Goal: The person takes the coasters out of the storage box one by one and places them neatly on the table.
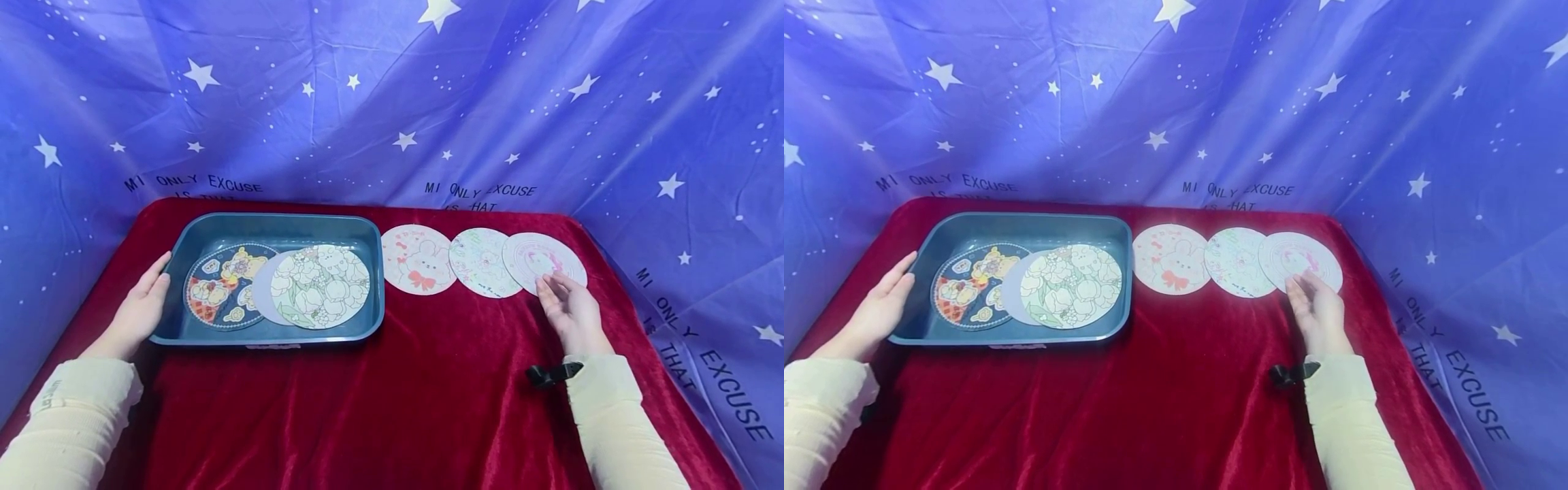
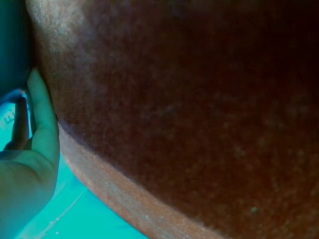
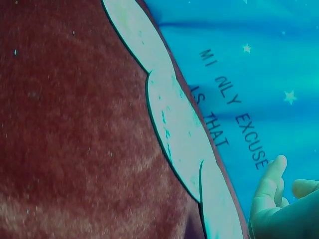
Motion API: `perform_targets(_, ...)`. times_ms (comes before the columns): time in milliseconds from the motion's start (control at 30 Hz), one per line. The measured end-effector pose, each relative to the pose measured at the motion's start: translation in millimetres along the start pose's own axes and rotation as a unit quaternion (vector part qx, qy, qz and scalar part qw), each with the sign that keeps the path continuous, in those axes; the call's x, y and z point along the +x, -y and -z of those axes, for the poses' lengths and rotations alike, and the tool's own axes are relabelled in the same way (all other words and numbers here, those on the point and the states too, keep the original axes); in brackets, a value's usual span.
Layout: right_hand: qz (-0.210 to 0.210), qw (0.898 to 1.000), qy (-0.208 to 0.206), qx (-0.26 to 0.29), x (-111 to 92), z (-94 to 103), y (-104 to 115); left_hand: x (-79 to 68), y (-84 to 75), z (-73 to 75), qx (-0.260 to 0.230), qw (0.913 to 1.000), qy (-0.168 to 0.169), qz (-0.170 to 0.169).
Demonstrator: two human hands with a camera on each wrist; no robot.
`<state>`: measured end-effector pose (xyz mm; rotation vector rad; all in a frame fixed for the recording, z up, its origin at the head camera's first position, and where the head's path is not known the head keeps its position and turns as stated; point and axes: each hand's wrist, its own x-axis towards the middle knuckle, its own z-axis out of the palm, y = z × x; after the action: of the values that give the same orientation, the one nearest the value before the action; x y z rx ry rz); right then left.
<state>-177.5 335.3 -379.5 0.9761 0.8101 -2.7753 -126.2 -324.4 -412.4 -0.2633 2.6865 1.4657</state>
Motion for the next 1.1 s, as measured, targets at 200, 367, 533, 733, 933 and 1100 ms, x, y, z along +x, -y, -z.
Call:
perform_targets(200, 0.001, 1.0, 0.008, -0.011, 1.1, -9.9, -3.3, -0.1, -4.5, 0.3, 0.004, 1.0, 0.005, 0.003)
perform_targets(367, 0.004, 1.0, 0.021, -0.013, -0.2, -17.0, -7.2, -0.1, -6.7, 0.1, 0.006, 0.9999, 0.008, 0.007)
perform_targets(533, 0.003, 0.999, 0.032, -0.018, -2.7, -21.9, -10.7, 0.0, -5.9, 0.4, 0.006, 0.9999, 0.009, 0.009)
perform_targets(733, 0.003, 0.999, 0.048, -0.025, -4.0, -27.6, -14.6, -0.1, -4.7, -0.1, 0.006, 1.0, 0.002, 0.004)
perform_targets(933, 0.001, 0.997, 0.063, -0.038, -6.0, -36.7, -18.8, -0.3, -3.7, 0.4, 0.007, 1.0, 0.0, 0.001)
perform_targets(1100, -0.002, 0.996, 0.078, -0.044, -9.5, -43.6, -21.7, -0.2, -3.7, 0.6, 0.005, 1.0, 0.002, 0.002)
